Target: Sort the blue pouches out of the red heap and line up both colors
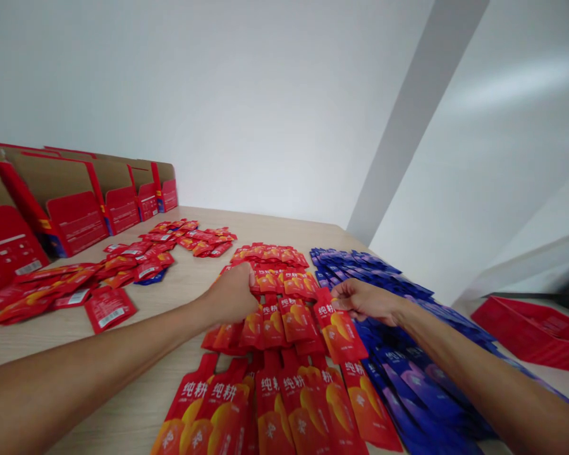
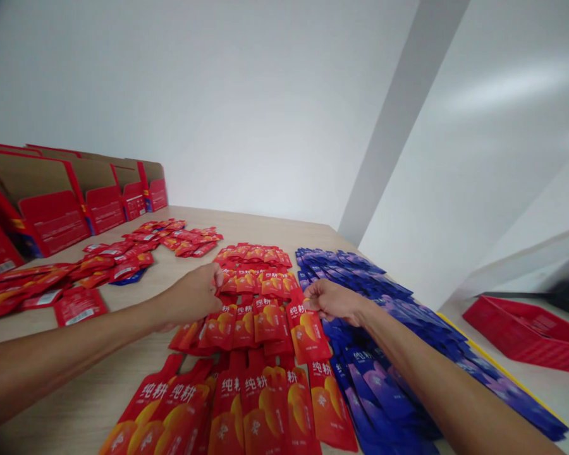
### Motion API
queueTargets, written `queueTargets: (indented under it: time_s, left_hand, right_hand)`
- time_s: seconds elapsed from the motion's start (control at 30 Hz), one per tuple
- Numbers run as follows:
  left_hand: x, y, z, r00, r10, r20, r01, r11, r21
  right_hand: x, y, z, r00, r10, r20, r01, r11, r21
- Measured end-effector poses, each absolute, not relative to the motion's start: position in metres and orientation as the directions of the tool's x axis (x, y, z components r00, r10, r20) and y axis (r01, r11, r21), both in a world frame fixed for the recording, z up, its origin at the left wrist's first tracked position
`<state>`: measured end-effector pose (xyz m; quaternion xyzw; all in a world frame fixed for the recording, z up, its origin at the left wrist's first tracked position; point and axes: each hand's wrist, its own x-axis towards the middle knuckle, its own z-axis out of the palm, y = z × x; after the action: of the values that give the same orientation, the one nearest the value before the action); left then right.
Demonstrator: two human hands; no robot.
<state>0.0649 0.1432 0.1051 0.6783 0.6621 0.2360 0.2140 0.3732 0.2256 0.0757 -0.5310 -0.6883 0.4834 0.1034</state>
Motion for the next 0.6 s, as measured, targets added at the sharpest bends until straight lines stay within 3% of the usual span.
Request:
queueTargets:
  time_s: [0.07,0.17,0.47,0.6]
  left_hand:
    - [0.077,0.153,0.105,0.017,1.0,0.004,0.875,-0.017,0.485]
    - [0.09,0.166,0.099,0.033,0.998,-0.045,0.917,-0.012,0.398]
    - [0.117,0.18,0.085,0.095,0.955,-0.28,0.918,0.025,0.395]
    - [0.116,0.175,0.085,0.12,0.976,-0.18,0.895,-0.028,0.446]
  right_hand:
    - [0.373,0.227,0.073,-0.415,0.828,-0.377,0.633,-0.035,-0.773]
    - [0.373,0.23,0.069,-0.419,0.825,-0.38,0.631,-0.036,-0.775]
    - [0.369,0.234,0.068,-0.421,0.814,-0.401,0.662,-0.026,-0.749]
    - [0.365,0.235,0.067,-0.392,0.831,-0.395,0.71,0.0,-0.704]
